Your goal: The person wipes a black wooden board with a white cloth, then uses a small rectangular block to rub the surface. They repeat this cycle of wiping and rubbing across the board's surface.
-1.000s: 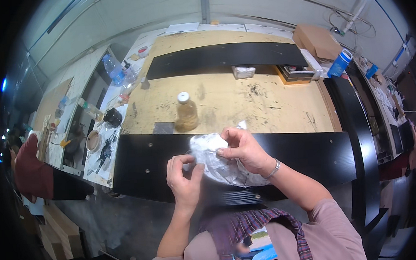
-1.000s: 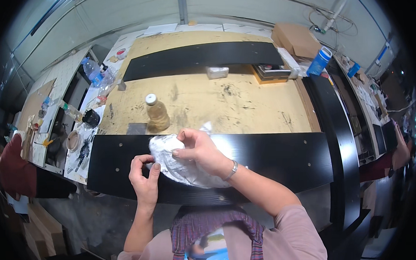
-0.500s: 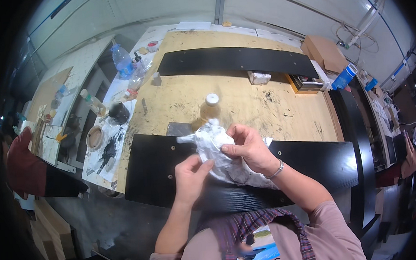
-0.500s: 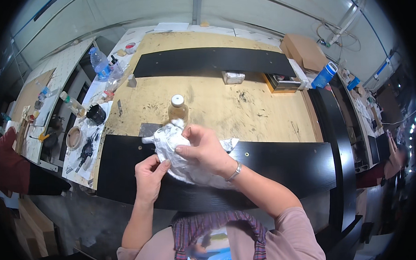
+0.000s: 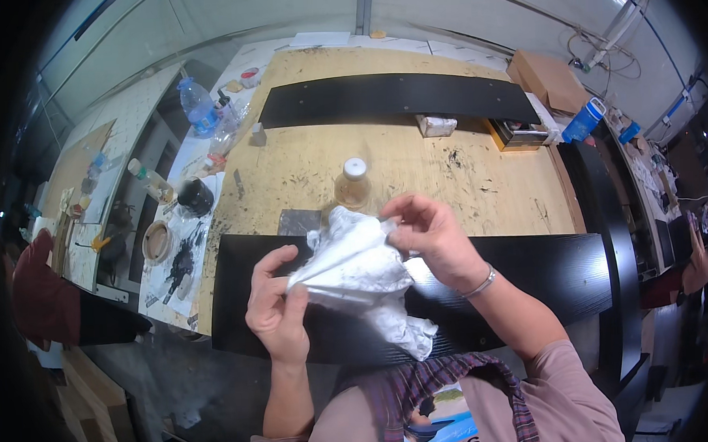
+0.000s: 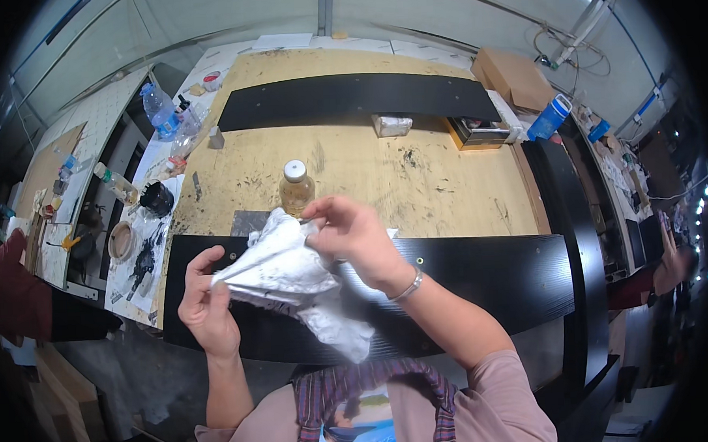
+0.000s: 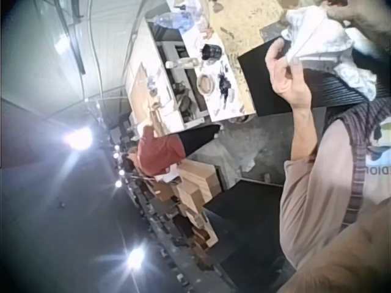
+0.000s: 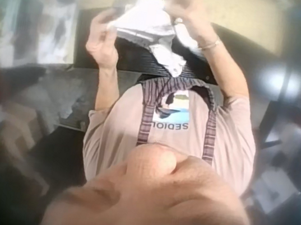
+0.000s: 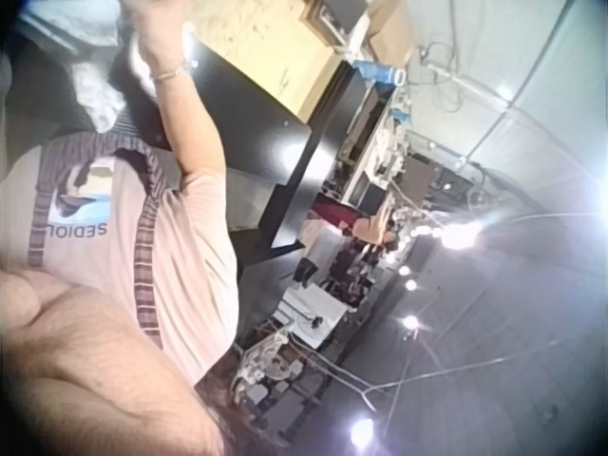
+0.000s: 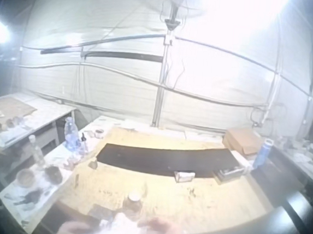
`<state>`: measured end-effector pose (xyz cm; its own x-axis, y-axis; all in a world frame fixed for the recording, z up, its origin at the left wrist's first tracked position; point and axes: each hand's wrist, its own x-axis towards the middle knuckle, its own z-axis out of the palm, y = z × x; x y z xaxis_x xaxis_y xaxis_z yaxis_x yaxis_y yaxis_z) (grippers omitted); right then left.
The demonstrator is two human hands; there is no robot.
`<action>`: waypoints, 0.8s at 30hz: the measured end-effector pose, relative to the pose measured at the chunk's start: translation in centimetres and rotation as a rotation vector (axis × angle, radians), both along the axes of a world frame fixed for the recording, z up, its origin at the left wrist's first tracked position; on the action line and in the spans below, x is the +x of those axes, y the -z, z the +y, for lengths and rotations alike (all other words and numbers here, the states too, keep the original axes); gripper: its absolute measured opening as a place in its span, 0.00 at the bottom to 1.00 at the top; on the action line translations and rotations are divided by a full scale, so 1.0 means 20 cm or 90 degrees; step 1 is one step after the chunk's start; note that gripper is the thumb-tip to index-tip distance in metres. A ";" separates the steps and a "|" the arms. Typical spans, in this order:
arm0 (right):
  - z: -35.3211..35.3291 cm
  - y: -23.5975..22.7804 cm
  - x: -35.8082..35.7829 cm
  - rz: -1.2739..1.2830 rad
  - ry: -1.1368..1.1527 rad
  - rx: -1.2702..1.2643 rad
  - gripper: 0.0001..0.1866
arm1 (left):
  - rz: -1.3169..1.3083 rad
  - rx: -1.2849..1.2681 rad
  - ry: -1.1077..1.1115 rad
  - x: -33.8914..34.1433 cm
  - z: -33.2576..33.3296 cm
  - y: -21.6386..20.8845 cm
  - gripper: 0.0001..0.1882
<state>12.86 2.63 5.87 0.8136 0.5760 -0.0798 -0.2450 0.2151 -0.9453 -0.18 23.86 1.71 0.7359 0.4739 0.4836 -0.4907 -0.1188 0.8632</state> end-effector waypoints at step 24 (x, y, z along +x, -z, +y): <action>0.26 0.50 0.67 -0.315 0.050 -0.384 0.25 | -0.051 -0.325 -0.056 -0.11 0.22 0.01 0.16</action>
